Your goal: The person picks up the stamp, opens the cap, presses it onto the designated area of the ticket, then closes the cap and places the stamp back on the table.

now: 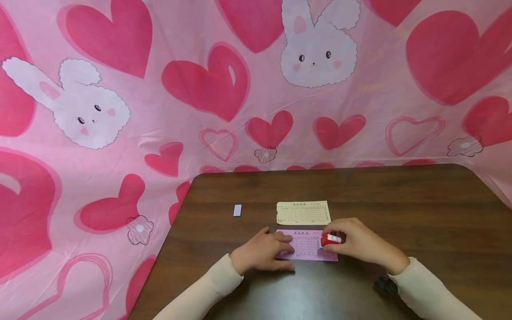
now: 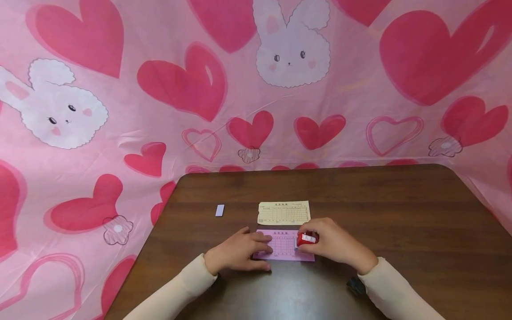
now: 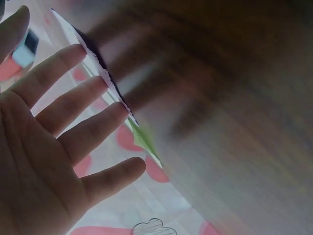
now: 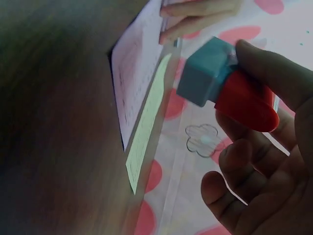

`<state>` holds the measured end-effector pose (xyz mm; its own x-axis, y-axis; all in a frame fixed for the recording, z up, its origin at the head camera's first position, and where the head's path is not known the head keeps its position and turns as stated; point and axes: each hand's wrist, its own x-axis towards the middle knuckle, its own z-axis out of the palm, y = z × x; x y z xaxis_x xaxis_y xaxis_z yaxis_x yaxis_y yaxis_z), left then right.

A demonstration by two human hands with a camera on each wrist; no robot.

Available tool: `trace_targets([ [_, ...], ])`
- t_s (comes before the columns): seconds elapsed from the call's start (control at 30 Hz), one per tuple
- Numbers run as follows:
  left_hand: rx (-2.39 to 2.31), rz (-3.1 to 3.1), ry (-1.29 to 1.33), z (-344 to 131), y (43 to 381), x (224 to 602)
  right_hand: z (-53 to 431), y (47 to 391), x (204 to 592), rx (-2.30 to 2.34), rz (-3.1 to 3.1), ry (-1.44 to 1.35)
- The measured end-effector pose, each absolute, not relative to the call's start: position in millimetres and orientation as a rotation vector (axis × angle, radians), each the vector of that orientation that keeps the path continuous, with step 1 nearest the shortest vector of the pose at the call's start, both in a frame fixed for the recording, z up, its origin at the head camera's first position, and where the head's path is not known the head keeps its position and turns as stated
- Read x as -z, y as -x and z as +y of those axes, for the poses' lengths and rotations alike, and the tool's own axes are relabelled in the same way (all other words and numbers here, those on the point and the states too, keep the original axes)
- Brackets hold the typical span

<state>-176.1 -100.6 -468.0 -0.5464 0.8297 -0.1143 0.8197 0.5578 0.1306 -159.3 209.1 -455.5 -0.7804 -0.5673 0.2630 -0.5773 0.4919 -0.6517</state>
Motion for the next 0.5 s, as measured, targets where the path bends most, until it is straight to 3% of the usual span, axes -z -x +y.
trace_targets([
  [0.5,-0.112,2.626,-1.417,-101.7,175.6,468.8,199.1,155.0,465.5,-1.051,-2.830,-1.119],
])
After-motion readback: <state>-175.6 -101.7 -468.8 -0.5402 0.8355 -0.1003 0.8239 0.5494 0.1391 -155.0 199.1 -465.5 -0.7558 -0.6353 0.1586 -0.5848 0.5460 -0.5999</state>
